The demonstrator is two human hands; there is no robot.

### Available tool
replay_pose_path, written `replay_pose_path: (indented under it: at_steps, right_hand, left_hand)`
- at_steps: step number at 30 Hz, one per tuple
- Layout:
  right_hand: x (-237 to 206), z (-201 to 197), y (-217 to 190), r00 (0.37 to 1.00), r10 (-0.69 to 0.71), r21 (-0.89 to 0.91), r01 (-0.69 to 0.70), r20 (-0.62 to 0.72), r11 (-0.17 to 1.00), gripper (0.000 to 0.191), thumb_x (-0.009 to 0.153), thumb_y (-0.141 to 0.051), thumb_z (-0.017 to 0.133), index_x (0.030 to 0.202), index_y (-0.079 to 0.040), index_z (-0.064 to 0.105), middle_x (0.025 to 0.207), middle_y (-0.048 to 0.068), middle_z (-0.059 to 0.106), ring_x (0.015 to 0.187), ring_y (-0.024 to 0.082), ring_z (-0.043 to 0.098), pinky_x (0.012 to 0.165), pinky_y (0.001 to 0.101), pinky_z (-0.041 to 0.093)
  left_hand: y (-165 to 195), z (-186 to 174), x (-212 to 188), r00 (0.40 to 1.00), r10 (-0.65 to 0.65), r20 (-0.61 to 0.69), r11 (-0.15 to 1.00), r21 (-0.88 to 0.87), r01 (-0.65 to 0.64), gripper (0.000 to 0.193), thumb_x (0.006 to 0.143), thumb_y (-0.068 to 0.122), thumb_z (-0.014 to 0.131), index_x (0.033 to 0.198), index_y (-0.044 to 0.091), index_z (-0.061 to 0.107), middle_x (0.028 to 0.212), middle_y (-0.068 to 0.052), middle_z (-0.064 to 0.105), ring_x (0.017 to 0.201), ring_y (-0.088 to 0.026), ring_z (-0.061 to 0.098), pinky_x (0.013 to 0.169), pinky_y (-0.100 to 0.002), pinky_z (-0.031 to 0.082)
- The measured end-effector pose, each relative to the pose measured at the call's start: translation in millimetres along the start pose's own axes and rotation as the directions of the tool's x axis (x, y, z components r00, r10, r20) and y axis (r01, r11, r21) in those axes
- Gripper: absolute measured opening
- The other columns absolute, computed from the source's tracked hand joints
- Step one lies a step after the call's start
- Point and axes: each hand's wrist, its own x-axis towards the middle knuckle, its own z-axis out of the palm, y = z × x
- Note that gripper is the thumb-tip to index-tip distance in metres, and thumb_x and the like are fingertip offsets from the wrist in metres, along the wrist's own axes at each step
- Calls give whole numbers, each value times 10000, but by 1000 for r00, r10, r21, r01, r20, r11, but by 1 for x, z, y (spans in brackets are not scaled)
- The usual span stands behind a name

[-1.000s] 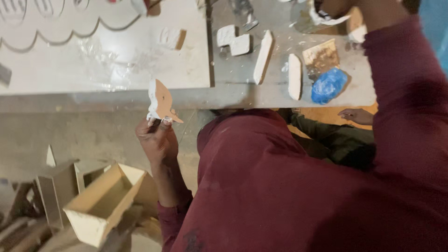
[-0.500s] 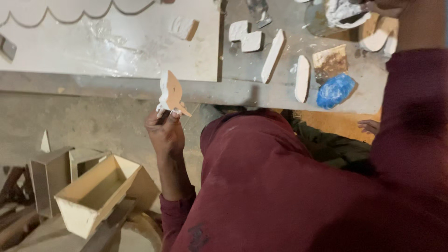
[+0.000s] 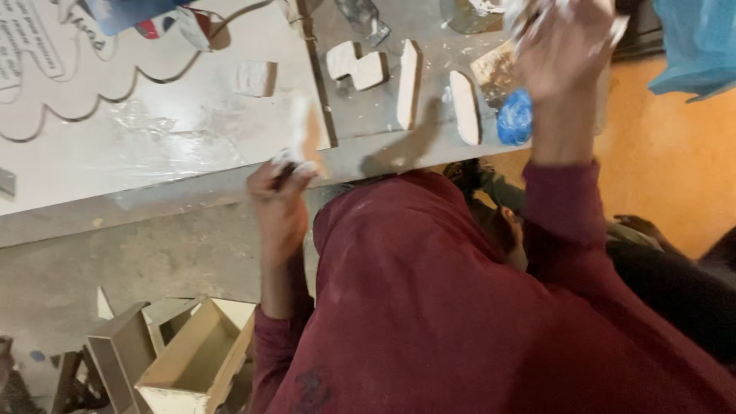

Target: The person applies a white putty-like substance by hand to the edges and surfaces of several small wooden letter-shaped pieces. They smooth the material over the contours, then place the treated pieces on the workbench.

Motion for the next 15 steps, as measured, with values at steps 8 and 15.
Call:
replay_pose_path:
  at_steps: [8, 15]
  right_hand:
    - [-86, 146, 84, 939, -94, -419, 236, 331, 877, 296, 1000, -71, 698, 1271, 2, 602, 1202, 193, 696, 1116, 276, 710, 914, 343, 592]
    - [-111, 207, 112, 690, 47, -664, 712, 723, -230, 398, 929, -211, 720, 1251, 6, 631, 1261, 238, 690, 1225, 405, 676, 1094, 556, 498]
  left_hand:
    - [21, 14, 27, 956, -133, 261, 962, 265, 62, 157, 903, 12, 808, 1057, -16, 795, 924, -70, 790, 807, -96, 685, 740, -257, 571]
    - [44, -33, 31, 927, -68, 369, 977, 215, -13, 203, 910, 16, 783, 1114, 9, 783, 983, -36, 807, 860, -30, 682, 774, -227, 584]
